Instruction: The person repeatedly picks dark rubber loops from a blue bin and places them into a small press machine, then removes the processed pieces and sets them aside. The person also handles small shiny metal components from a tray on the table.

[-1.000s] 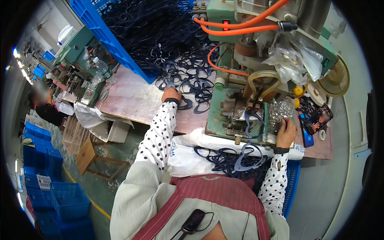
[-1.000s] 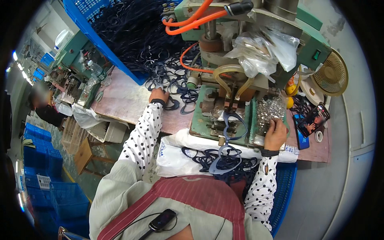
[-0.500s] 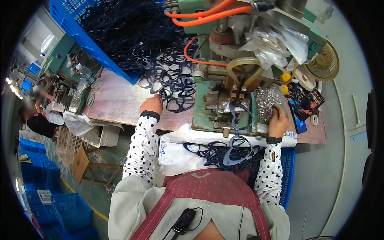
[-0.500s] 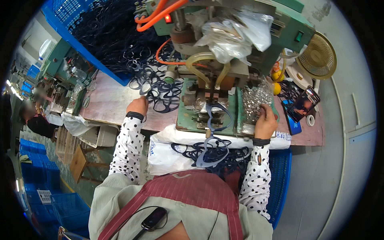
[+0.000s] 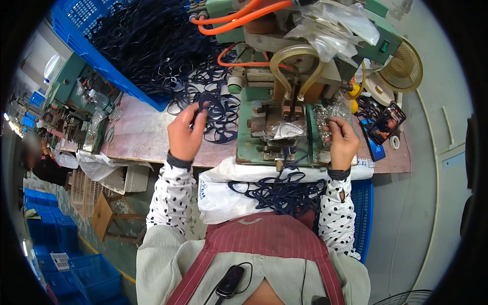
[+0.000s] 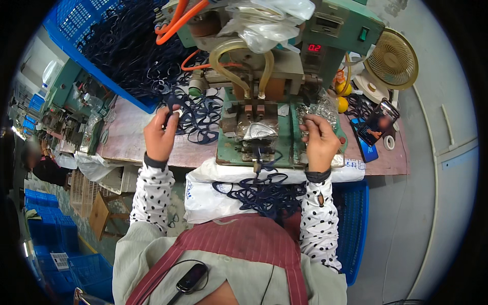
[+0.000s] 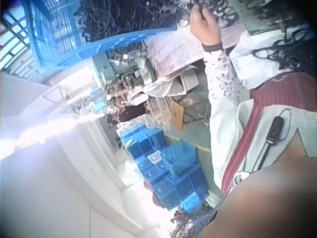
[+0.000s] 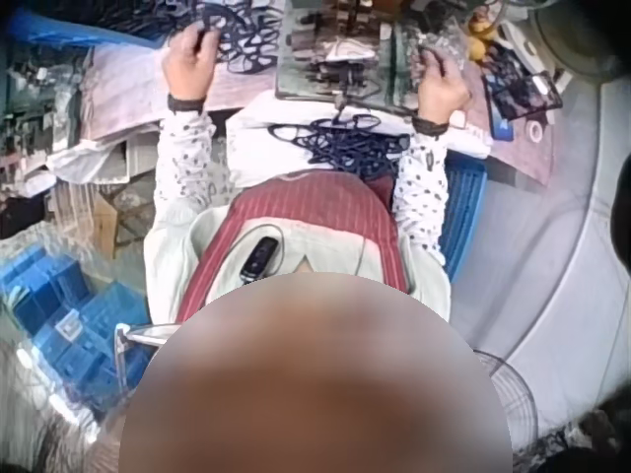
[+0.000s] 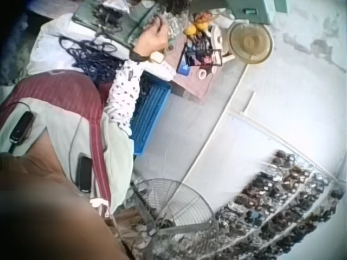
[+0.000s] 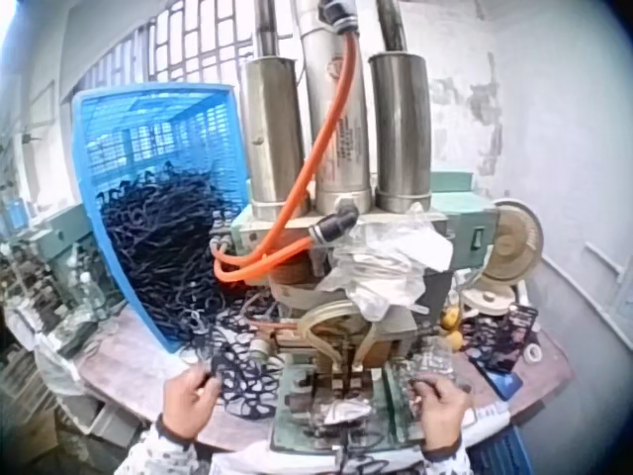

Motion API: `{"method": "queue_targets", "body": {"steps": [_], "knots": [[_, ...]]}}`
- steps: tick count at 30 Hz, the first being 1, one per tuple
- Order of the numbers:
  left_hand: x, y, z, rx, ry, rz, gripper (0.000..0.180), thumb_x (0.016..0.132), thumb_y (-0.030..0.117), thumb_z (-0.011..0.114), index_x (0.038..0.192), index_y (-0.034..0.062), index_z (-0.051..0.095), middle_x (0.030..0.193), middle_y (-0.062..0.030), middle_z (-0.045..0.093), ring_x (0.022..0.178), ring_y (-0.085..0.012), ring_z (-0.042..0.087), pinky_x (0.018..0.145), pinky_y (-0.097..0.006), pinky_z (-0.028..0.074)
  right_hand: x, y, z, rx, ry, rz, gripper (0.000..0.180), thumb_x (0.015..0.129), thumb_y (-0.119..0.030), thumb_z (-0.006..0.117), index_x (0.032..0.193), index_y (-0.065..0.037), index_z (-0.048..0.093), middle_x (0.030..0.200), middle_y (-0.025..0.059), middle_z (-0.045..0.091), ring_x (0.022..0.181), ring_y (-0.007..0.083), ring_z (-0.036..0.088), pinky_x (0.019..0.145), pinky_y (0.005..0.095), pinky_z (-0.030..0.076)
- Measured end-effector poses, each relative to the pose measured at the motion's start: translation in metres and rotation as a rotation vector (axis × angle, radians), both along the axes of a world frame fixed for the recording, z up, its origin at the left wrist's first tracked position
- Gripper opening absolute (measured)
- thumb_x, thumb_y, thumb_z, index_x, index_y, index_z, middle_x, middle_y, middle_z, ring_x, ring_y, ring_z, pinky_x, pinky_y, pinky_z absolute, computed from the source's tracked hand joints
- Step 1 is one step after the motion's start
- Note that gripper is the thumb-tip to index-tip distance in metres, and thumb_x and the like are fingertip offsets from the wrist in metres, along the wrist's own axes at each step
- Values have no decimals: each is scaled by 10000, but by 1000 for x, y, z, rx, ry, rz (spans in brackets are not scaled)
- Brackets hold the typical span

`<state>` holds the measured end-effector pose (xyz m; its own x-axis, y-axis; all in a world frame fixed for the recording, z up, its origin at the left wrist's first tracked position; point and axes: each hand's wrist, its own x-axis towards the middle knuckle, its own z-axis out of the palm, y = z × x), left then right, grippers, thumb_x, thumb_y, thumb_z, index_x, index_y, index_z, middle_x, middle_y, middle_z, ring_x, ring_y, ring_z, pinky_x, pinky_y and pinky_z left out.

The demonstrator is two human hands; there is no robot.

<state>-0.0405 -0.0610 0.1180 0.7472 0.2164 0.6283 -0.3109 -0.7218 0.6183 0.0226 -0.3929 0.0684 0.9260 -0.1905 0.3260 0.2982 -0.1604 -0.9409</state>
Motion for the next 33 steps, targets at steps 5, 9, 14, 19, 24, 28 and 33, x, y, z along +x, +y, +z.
{"method": "queue_targets", "body": {"steps": [5,9,14,19,24,28,33], "knots": [[-18,-47,23,20,-73,-126,160,866,63,664,1023,35,677,887,-109,677,757,-246,597,721,-316,463,-10,17,24,223,40,75,161,907,-27,624,1048,11,692,902,49,691,714,79,601,561,189,439],[-21,-67,33,-117,-90,-170,155,877,70,659,1025,27,676,889,-101,678,732,-237,574,710,-306,457,-15,18,29,300,13,65,169,901,-52,648,1051,12,691,921,76,703,677,63,561,564,185,413],[-12,-79,42,-157,-125,-156,135,911,79,632,1017,1,663,859,-94,663,704,-191,570,675,-283,458,-12,23,26,406,-26,84,164,900,-48,649,1048,7,693,943,90,711,719,83,602,582,190,434],[15,-82,50,-477,-49,-266,184,947,121,615,1047,-33,630,882,-41,665,738,-76,597,661,-232,489,-11,20,26,482,65,84,183,876,-46,681,1052,6,691,928,69,709,730,88,606,593,199,448],[13,-83,48,-428,-74,-255,178,938,104,623,1057,-28,634,879,-54,664,738,-94,605,659,-238,490,-18,32,23,239,-7,39,159,819,-20,731,976,2,719,834,31,679,728,97,589,658,221,467],[-3,-82,37,-300,-113,-185,158,927,88,633,1043,-19,644,881,-65,670,742,-107,620,660,-240,487,-30,55,25,-82,-189,24,202,728,15,742,917,-57,755,820,40,698,831,163,541,766,265,448],[7,-81,51,-314,-97,-176,128,935,78,612,1013,-18,643,838,-59,665,719,-98,614,646,-225,475,-27,70,29,-173,-254,-38,164,698,-36,761,857,-73,750,798,37,689,821,191,525,765,311,435]]}}
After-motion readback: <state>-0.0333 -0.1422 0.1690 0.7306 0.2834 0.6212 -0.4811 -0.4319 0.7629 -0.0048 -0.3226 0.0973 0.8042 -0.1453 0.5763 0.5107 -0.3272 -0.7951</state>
